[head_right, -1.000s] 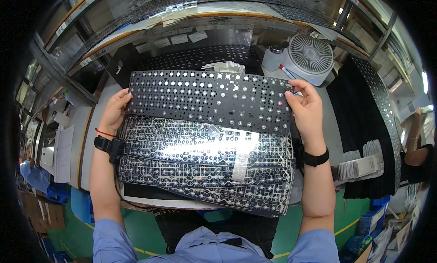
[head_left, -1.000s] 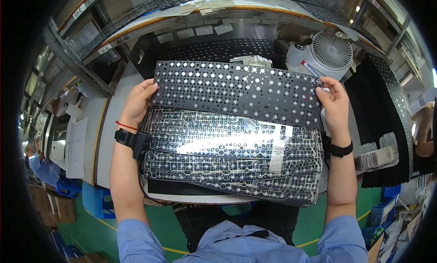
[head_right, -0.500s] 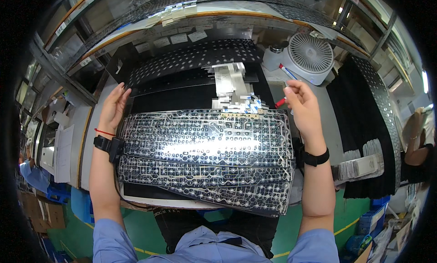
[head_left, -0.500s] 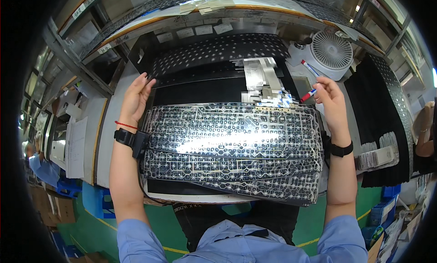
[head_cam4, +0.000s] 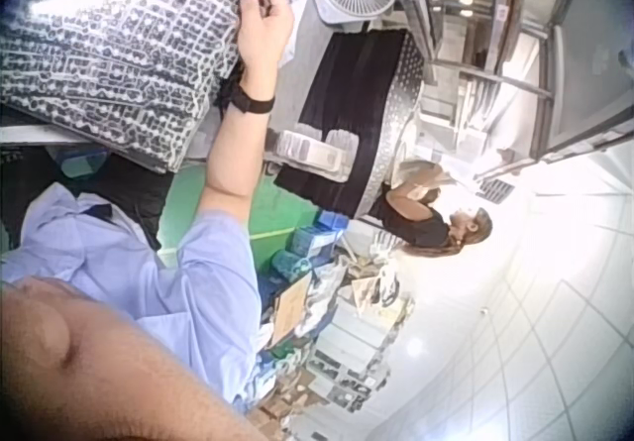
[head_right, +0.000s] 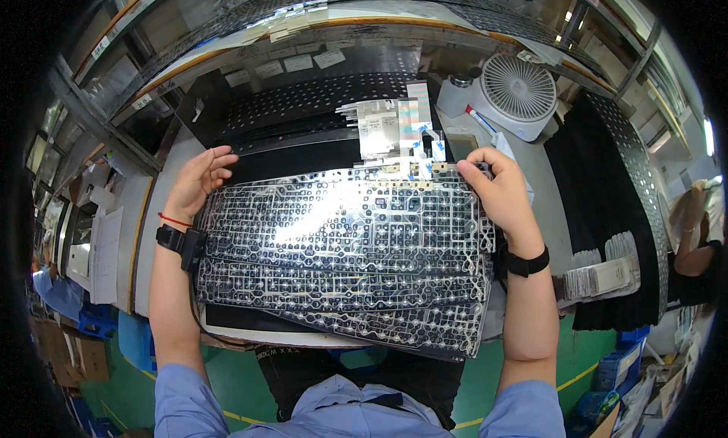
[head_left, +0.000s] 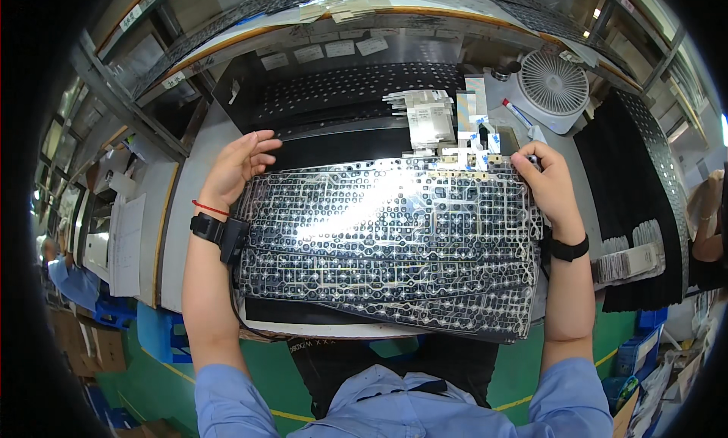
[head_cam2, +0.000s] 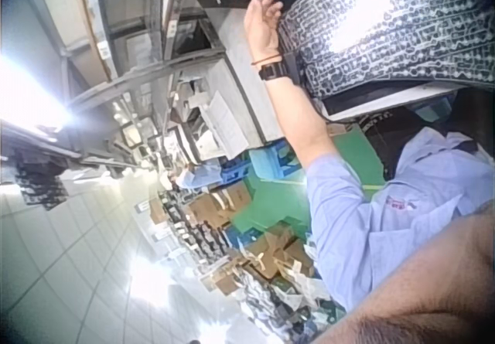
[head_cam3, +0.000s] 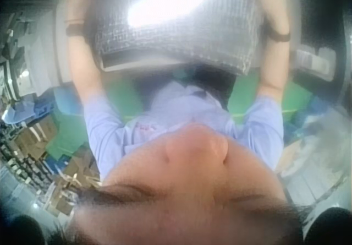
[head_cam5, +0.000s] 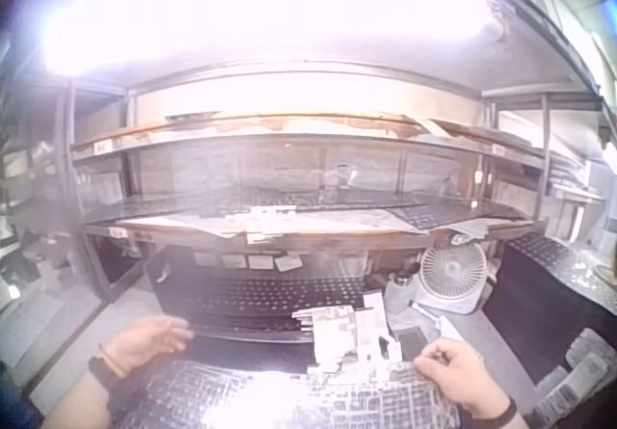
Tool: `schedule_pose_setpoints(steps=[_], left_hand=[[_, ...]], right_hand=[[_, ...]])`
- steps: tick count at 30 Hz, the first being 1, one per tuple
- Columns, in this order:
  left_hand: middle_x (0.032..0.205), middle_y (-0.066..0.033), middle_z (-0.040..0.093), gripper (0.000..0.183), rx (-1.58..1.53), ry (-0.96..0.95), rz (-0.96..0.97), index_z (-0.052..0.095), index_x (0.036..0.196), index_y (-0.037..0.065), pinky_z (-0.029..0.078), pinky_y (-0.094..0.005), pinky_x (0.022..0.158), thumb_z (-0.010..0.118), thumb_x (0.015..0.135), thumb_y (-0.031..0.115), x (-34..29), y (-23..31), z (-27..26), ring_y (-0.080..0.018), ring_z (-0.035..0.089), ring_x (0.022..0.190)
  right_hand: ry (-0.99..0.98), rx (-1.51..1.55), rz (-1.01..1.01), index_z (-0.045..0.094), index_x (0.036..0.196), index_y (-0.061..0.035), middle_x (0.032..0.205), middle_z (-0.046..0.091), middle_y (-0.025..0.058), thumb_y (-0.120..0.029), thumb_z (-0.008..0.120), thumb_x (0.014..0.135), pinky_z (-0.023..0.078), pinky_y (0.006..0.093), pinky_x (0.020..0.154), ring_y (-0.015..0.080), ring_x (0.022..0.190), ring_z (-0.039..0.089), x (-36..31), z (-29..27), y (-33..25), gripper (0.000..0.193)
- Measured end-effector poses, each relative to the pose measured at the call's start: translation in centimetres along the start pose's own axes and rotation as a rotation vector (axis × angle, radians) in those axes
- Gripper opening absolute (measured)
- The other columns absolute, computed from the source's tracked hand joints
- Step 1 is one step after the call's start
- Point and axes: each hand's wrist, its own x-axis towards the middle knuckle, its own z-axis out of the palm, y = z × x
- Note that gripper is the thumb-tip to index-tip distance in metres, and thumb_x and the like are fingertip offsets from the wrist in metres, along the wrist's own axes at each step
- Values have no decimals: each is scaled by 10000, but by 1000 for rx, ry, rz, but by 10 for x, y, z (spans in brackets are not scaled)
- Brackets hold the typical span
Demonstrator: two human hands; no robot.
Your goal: The recorder is cleaning and inspecting keyboard components and stacking them on a factory production line.
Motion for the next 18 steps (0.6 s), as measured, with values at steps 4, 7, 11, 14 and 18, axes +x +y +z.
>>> schedule_pose_setpoints(steps=[4, 7, 11, 14, 18], left_hand=[[1086, -72, 692, 335, 152, -47, -17, 569, 1259, 13, 492, -186, 705, 526, 1009, 231, -2, -1, 1, -77, 611, 804], [1066, -60, 696, 326, 161, -54, -14, 574, 1250, 17, 486, -182, 703, 542, 1002, 226, -2, -1, 1, -67, 605, 790], [1064, -56, 695, 322, 129, -68, -22, 574, 1251, 19, 487, -183, 712, 541, 1002, 220, -1, -2, -1, -67, 605, 790], [1064, -56, 694, 331, 108, -85, -14, 576, 1251, 21, 488, -186, 716, 537, 1004, 236, -1, -3, -2, -70, 605, 798], [1064, -65, 692, 362, 94, -88, 4, 585, 1242, 14, 498, -204, 730, 518, 1012, 285, -1, -2, -1, -88, 612, 817]], right_hand=[[45, 69, -85, 626, 899, -22, 811, 585, -28, -153, 705, 875, 422, 226, 678, 58, 740, 514, 1, 3, -4, 155], [145, -199, -324, 637, 930, -22, 867, 600, 0, -185, 757, 821, 441, 251, 734, 85, 794, 533, -2, 8, -6, 230], [-223, -129, -113, 645, 946, -31, 862, 588, 11, -213, 804, 766, 438, 264, 741, 99, 799, 531, -1, -6, 1, 301], [-377, -143, -32, 642, 920, -23, 768, 559, -21, -181, 810, 761, 414, 234, 690, 76, 737, 513, -6, -2, -5, 281], [-307, -15, -29, 634, 871, -28, 762, 565, -44, -146, 766, 810, 405, 214, 677, 47, 723, 498, -6, -2, -8, 188]])
